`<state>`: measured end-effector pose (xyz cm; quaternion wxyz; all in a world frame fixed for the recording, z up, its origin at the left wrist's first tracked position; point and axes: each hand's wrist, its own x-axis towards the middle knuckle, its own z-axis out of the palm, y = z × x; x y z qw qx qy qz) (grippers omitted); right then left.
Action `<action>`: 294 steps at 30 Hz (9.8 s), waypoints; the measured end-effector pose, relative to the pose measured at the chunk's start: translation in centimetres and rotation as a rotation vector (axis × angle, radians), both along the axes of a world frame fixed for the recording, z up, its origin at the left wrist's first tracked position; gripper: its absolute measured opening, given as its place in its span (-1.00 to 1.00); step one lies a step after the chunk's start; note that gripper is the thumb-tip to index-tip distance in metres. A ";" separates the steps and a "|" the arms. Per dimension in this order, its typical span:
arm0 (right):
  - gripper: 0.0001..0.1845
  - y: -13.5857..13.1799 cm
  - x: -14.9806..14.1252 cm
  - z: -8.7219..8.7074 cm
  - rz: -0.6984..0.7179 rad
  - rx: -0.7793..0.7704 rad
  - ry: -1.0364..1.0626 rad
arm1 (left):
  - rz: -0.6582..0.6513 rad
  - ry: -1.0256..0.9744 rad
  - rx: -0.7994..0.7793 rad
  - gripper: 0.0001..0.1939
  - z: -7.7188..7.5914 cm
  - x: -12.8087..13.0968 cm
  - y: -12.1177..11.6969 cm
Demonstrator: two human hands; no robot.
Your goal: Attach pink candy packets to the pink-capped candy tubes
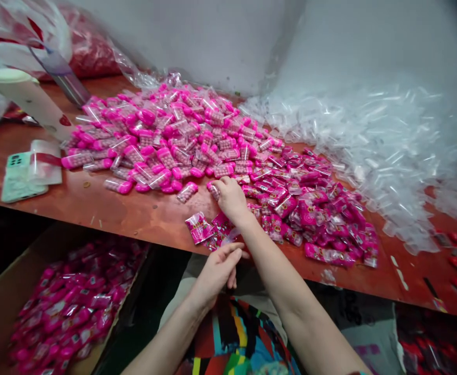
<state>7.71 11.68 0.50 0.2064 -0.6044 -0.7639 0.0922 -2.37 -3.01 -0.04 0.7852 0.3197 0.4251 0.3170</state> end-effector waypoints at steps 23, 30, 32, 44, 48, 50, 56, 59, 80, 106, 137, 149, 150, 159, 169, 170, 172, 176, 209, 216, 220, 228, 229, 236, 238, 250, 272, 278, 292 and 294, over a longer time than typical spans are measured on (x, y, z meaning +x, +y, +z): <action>-0.64 0.2 0.0 2.6 -0.031 -0.265 -0.265 | 0.020 0.464 0.546 -0.76 -1.3 -0.2 -0.9; -0.72 -8.3 3.8 1.4 -0.056 -0.325 -0.197 | -0.038 0.800 0.826 -0.66 -0.6 -1.0 -0.3; -0.75 -9.8 4.2 0.1 -0.136 -0.304 -0.126 | -0.121 0.937 0.851 -0.61 -0.9 -0.6 -0.1; -0.84 -10.9 5.3 -2.5 -0.203 -0.135 0.314 | -0.055 0.949 0.874 -0.62 -1.7 -0.3 0.1; -0.89 -12.4 5.1 -1.7 -0.143 -0.144 0.647 | 0.216 0.676 0.678 -0.56 -0.9 0.0 0.8; -0.90 -13.2 4.8 -1.2 -0.131 -0.189 0.789 | 0.305 0.522 0.495 -0.59 -0.2 0.3 1.4; -0.66 -13.3 4.3 -0.2 -0.221 -0.393 1.316 | 0.346 0.108 0.144 -0.72 0.9 0.6 2.7; -0.61 -12.8 4.0 -0.3 -0.213 -0.378 1.384 | 0.363 0.046 0.075 -0.68 0.7 0.6 3.0; -0.69 -12.8 1.9 -0.4 -0.117 -0.379 1.335 | 0.407 -0.032 -0.008 -0.67 0.8 -0.2 2.5; -0.66 -0.6 -2.3 -0.7 -0.007 -0.053 0.216 | 0.738 -0.164 -0.045 -0.61 2.3 -8.3 6.6; -0.63 -16.0 -1.6 0.1 -0.209 -0.321 1.431 | 0.571 -0.371 -0.132 -0.69 2.1 -2.5 2.6; -0.48 -17.5 0.6 -0.2 -0.175 -0.316 1.323 | 0.297 -0.218 -0.037 -0.57 2.3 -1.0 1.7; -0.45 -17.7 0.5 -0.3 -0.169 -0.270 1.250 | 0.293 -0.221 -0.051 -0.57 2.2 -0.9 1.7; -0.46 -17.6 1.0 0.2 -0.149 -0.489 1.474 | 0.107 -0.237 -0.094 -0.66 1.4 -0.7 1.3; -0.50 -18.1 2.7 -1.1 -0.093 -0.456 1.458 | 0.076 -0.157 -0.084 -0.62 1.1 0.3 0.6; -0.51 -18.0 2.9 -1.3 -0.109 -0.449 1.483 | 0.043 -0.157 -0.091 -0.62 0.9 0.4 0.3; -0.53 -17.9 3.4 -1.7 -0.119 -0.472 1.536 | -0.019 -0.164 -0.090 -0.62 0.7 0.5 -0.2; -0.53 -18.0 3.8 -2.7 -0.101 -0.549 1.569 | -0.001 -0.122 -0.034 -0.61 0.7 0.3 -0.1; -0.48 -14.1 7.9 1.4 -0.420 0.067 0.978 | 0.279 -0.023 0.024 -0.58 -0.7 1.2 -0.6; -0.79 -12.3 4.0 -2.1 -0.338 -0.185 0.071 | 0.203 0.036 0.029 -0.36 -1.4 1.2 0.9; -0.78 -12.4 4.2 -2.9 -0.325 -0.175 0.153 | 0.202 0.046 0.030 -0.35 -1.4 1.1 1.0; -0.75 -14.2 5.0 -2.5 -0.255 -0.342 1.164 | 0.278 0.057 0.032 -0.73 -0.2 1.4 1.4; -0.69 -14.2 4.7 -2.3 -0.269 -0.380 1.269 | 0.292 0.044 0.024 -0.71 0.0 1.4 1.5; -0.80 -13.5 3.2 -1.4 -0.228 -0.244 1.313 | 0.373 0.038 0.014 -0.65 0.7 0.8 1.6; -0.87 -13.2 2.4 -1.2 -0.190 -0.157 1.216 | 0.398 0.049 0.018 -0.62 0.8 0.5 1.8; -0.81 -9.3 -2.4 0.0 0.118 -0.032 0.762 | 0.398 -0.057 -0.025 -0.63 2.3 -5.0 3.8; -0.67 1.8 -6.3 1.2 -0.150 -0.264 -0.053 | 0.824 -0.238 -0.250 -0.78 1.6 -10.4 5.8; -0.68 -4.9 -2.3 2.0 0.007 -0.391 0.945 | 0.747 -0.375 -0.330 -0.77 2.8 -8.8 5.4; -0.56 -14.2 -0.5 0.9 -0.146 -0.451 1.555 | 0.440 -0.338 -0.119 -0.69 2.4 -1.6 3.0; -0.52 -14.6 0.0 0.8 -0.167 -0.498 1.596 | 0.398 -0.295 -0.078 -0.66 2.4 -1.3 2.8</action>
